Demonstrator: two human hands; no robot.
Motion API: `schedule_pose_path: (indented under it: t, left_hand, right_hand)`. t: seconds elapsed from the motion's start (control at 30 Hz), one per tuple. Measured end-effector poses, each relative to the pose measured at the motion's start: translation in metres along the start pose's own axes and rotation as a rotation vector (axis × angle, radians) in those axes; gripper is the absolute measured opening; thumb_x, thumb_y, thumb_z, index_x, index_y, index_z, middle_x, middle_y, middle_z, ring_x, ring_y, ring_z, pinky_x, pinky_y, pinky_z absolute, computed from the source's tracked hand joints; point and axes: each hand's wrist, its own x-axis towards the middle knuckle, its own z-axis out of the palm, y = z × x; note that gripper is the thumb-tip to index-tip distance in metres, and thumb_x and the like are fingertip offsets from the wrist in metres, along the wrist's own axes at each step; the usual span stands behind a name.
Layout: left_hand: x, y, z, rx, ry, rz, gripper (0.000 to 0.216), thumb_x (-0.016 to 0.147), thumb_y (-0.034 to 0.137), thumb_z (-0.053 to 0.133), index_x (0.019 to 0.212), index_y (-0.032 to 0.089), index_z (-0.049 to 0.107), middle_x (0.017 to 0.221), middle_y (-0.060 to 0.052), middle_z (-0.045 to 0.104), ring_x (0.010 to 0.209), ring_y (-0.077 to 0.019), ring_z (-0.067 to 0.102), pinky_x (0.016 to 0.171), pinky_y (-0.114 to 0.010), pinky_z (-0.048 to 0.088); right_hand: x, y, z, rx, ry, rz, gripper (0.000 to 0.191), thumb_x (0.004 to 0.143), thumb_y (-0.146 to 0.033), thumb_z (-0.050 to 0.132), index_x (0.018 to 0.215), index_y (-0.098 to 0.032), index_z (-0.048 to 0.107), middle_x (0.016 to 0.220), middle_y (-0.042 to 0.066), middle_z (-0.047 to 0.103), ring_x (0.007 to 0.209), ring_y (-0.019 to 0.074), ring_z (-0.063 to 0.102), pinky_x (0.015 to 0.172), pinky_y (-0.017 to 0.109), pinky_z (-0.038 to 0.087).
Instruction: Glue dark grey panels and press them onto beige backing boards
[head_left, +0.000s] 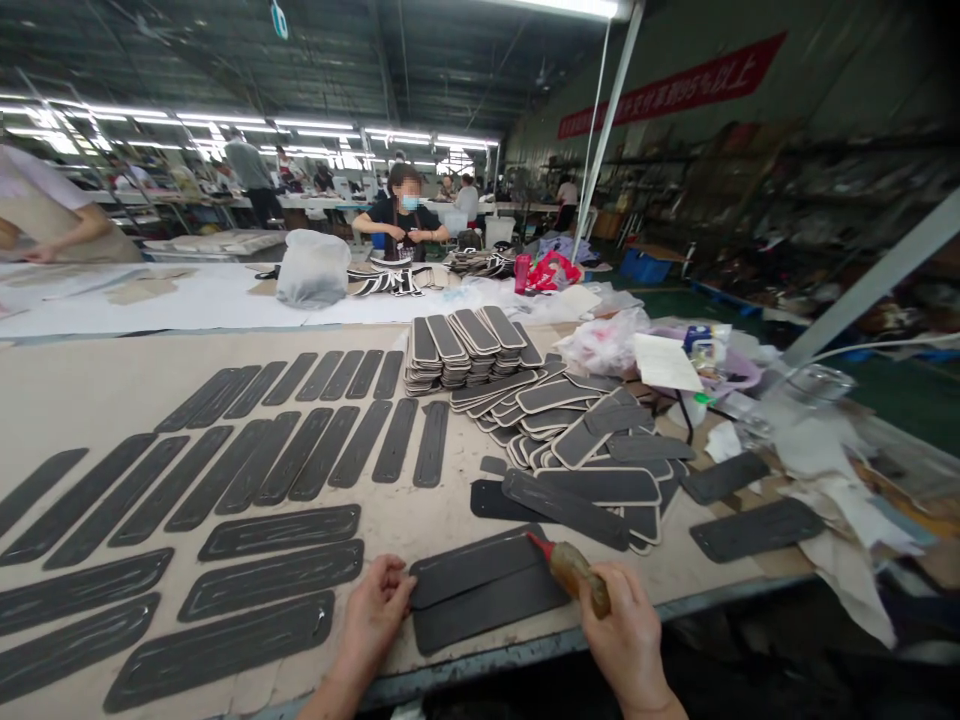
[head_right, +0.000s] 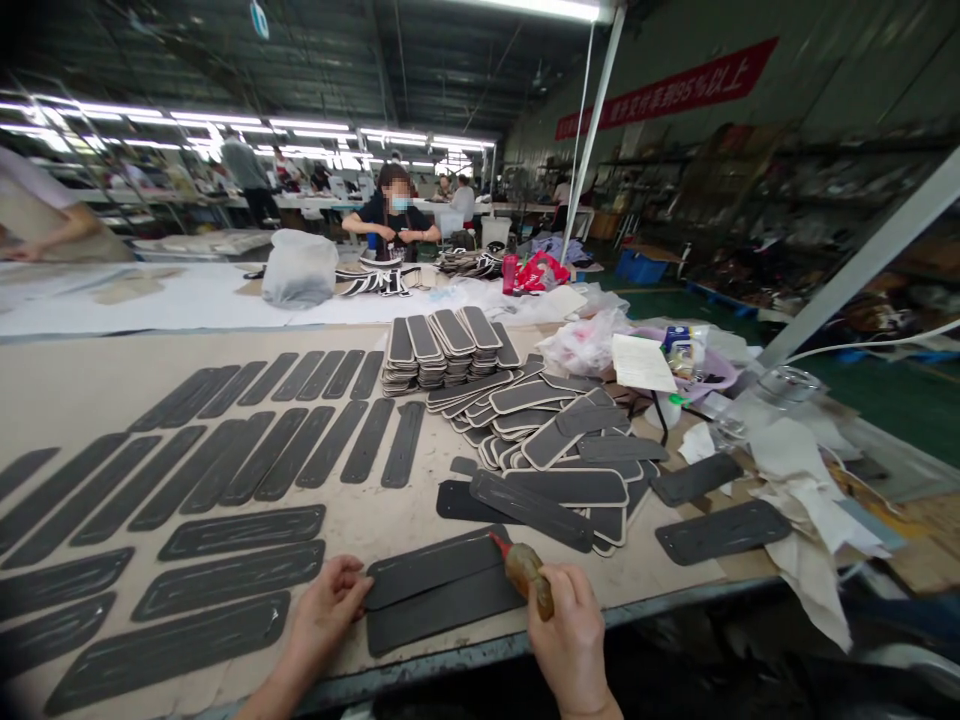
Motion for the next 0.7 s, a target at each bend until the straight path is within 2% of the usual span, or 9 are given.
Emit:
schedule_pose_path:
  t: [0.2, 0.37, 0.57, 0.7]
  left_hand:
    - [0.003, -0.004, -0.001, -0.002, -0.022, 0.042, 0.038, 0.070, 0.051, 0.064, 0.090, 0.021, 0.051, 0.060, 0.006, 0.054, 0.051, -0.0141, 0.056, 0.048, -0.024, 0.043]
    - [0.001, -0.001, 0.001, -0.085, -0.045, 0.014, 0.035, 0.071, 0.048, 0.063, 0.089, 0.021, 0.050, 0.061, 0.007, 0.051, 0.049, -0.0113, 0.052, 0.048, -0.023, 0.044]
    - [0.002, -0.007, 0.002, -0.056, -0.048, 0.014, 0.026, 0.075, 0.038, 0.059, 0.093, 0.021, 0.051, 0.061, 0.007, 0.051, 0.051, -0.0118, 0.053, 0.050, -0.023, 0.045]
    - [0.001, -0.009, 0.001, -0.004, -0.063, 0.051, 0.023, 0.079, 0.035, 0.054, 0.097, 0.021, 0.051, 0.060, 0.007, 0.050, 0.053, -0.0127, 0.054, 0.053, -0.023, 0.045]
  right_hand:
    - [0.001, 0.007, -0.003, -0.088, 0.068, -0.013, 0.005, 0.094, -0.024, 0.052, 0.096, -0.020, 0.052, 0.085, 0.006, 0.053, 0.078, 0.0226, 0.055, 0.070, 0.037, 0.048]
    - [0.002, -0.019, -0.005, -0.009, 0.107, 0.050, 0.012, 0.092, -0.031, 0.058, 0.092, -0.020, 0.052, 0.083, 0.006, 0.053, 0.076, 0.0229, 0.053, 0.071, 0.038, 0.045]
    - [0.000, -0.070, 0.021, 0.305, -0.101, 0.015, 0.007, 0.093, -0.023, 0.055, 0.088, -0.022, 0.051, 0.081, 0.003, 0.051, 0.075, 0.0199, 0.051, 0.066, 0.032, 0.044]
    - [0.000, -0.089, 0.040, 0.391, -0.179, -0.024, 0.006, 0.093, -0.016, 0.050, 0.089, -0.021, 0.050, 0.082, 0.003, 0.050, 0.075, 0.0190, 0.050, 0.067, 0.032, 0.044]
